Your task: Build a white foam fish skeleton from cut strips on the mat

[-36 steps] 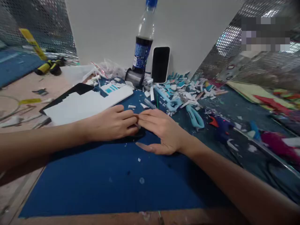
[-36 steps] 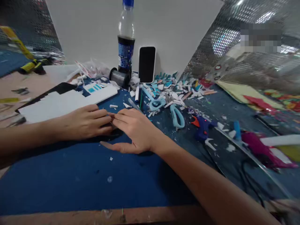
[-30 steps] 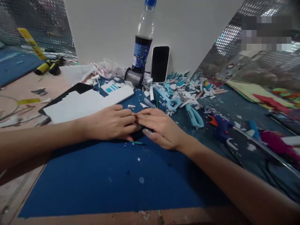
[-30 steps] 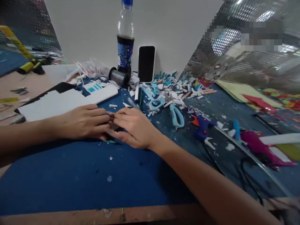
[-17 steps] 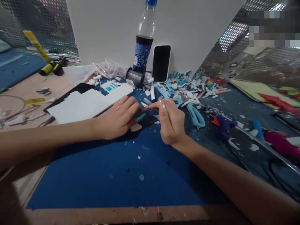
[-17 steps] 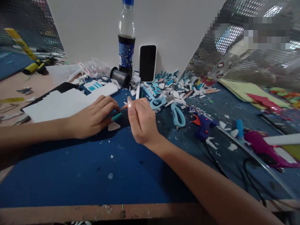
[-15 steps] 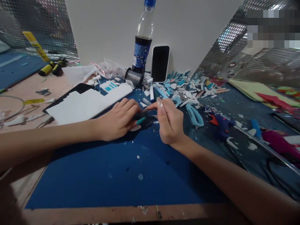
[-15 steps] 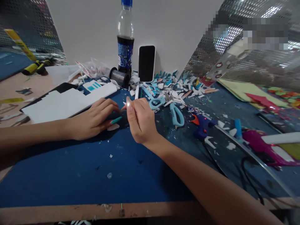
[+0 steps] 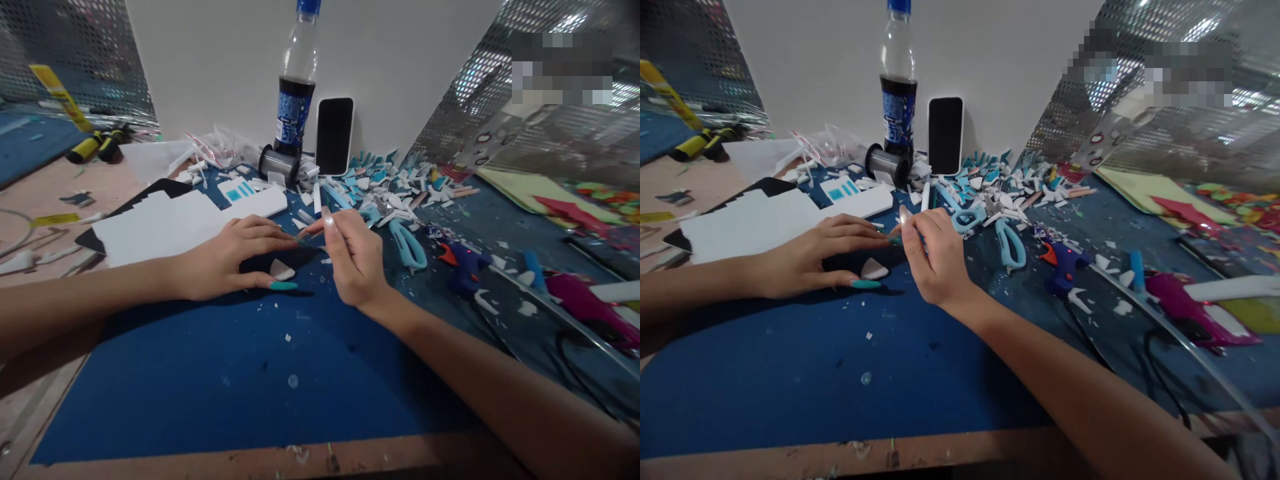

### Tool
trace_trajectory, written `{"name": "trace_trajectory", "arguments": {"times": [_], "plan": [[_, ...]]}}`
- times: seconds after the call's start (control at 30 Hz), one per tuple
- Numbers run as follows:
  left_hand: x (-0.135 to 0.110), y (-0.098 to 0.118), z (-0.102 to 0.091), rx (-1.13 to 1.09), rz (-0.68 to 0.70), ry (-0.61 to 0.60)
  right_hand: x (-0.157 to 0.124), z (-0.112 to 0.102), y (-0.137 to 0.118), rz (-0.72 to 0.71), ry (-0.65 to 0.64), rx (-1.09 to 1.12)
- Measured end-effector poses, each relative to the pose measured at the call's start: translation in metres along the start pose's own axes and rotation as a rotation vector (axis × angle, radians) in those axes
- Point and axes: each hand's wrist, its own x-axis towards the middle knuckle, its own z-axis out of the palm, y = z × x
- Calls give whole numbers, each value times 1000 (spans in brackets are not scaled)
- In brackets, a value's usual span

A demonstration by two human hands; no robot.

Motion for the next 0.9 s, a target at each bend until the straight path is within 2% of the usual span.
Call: {"name": "trace_trajectory", "arguments": {"times": [0.23,0.47,0.6,0.73,0.9], "plan": [[3,-9,0,-60,50,-145,1,1,-1,-13,-8,60],[4,-11,4,-169,81,-33,2,1,-3,-12,-34,67],[6,-9,4,-144,107,-34,2,1,-5,-3,-48,73],[5,-5,2,-120,40,-70,2,1,-5,-17,-53,87],[-6,-1,1,97,92,-126,1,-1,-4,-153,-71,34]]}}
